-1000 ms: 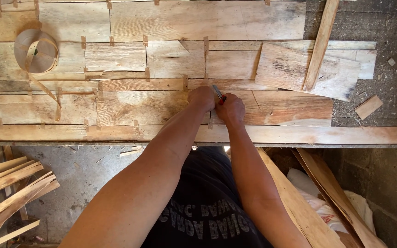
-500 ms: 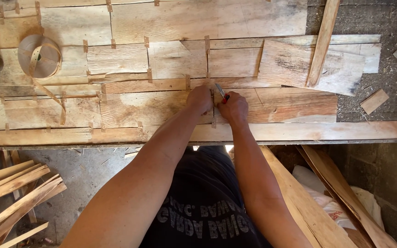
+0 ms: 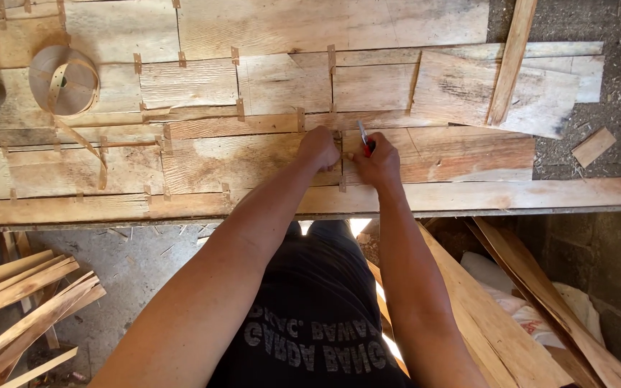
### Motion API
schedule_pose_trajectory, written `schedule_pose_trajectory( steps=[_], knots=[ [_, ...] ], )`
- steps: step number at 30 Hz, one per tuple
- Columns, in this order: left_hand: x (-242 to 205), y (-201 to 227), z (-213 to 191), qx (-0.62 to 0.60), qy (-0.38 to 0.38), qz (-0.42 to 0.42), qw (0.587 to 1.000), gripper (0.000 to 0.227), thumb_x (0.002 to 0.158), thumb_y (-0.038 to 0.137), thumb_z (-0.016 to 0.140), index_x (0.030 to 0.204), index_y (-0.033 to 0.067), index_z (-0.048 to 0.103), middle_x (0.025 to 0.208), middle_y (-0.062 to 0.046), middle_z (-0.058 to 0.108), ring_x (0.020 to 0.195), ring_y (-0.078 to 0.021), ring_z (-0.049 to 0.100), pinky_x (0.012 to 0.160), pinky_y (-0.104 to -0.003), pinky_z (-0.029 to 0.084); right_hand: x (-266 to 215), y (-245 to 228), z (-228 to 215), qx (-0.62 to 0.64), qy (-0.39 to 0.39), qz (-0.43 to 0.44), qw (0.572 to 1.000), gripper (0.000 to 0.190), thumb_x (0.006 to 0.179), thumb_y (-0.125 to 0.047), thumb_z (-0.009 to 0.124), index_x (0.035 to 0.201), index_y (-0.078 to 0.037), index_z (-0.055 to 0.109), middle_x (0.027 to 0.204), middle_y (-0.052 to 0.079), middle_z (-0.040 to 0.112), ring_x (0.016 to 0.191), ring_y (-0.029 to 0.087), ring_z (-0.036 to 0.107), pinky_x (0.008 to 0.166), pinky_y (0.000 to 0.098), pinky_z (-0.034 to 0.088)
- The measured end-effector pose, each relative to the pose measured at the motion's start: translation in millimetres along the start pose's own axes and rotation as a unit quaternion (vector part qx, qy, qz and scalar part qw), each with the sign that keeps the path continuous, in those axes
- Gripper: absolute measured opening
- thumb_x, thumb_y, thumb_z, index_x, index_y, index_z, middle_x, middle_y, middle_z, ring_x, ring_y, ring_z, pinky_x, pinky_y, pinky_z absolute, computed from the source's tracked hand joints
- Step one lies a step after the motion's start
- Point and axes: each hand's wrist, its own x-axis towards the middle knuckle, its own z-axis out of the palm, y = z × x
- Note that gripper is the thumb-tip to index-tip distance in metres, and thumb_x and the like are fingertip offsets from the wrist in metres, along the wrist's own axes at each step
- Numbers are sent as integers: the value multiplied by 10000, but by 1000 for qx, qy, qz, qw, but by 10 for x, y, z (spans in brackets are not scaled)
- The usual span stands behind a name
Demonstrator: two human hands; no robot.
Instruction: Applying thin wood strips and veneer to a wooden surface using glue and a utility knife.
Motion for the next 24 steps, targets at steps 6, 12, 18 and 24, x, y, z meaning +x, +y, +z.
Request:
schedule_pose_trajectory(
  steps=[6, 12, 18, 24],
  knots=[
    [1410, -466, 571, 58, -197, -40, 978, 300, 982, 194, 534, 916, 175, 827, 944, -39, 798, 844, -184, 722, 799, -383, 580, -372, 300, 156, 162, 24, -113, 980, 377, 991, -131, 607, 1277, 20, 414, 947, 167, 647, 812, 295, 685, 719, 445, 556],
    [2002, -566, 796, 124, -315, -54, 940, 254, 1013, 304, 541, 1042, 215, 777, 875, -1, 738, 751, -149, 640, 739, -392, 536, -929, -4, 216, 47, 64, -122, 989, 397, 941, 12, 575, 1328, 10, 486, 1130, 279, 532, 964, 428, 579, 828, 529, 526],
    [1896, -526, 695, 141, -322, -64, 934, 178, 995, 280, 640, 1037, 162, 766, 879, -48, 688, 733, -162, 567, 733, -408, 519, -1008, -170, 315, 14, 89, -119, 989, 413, 953, -12, 623, 1348, -9, 504, 1211, 293, 481, 1003, 478, 583, 813, 543, 528],
    [1582, -454, 574, 141, -275, -47, 950, 170, 982, 246, 626, 1024, 198, 783, 957, -24, 746, 795, -166, 665, 769, -390, 550, -1028, -257, 326, 9, 81, -90, 993, 397, 965, -32, 622, 1348, -23, 517, 1179, 262, 506, 976, 440, 608, 808, 532, 533]
  ],
)
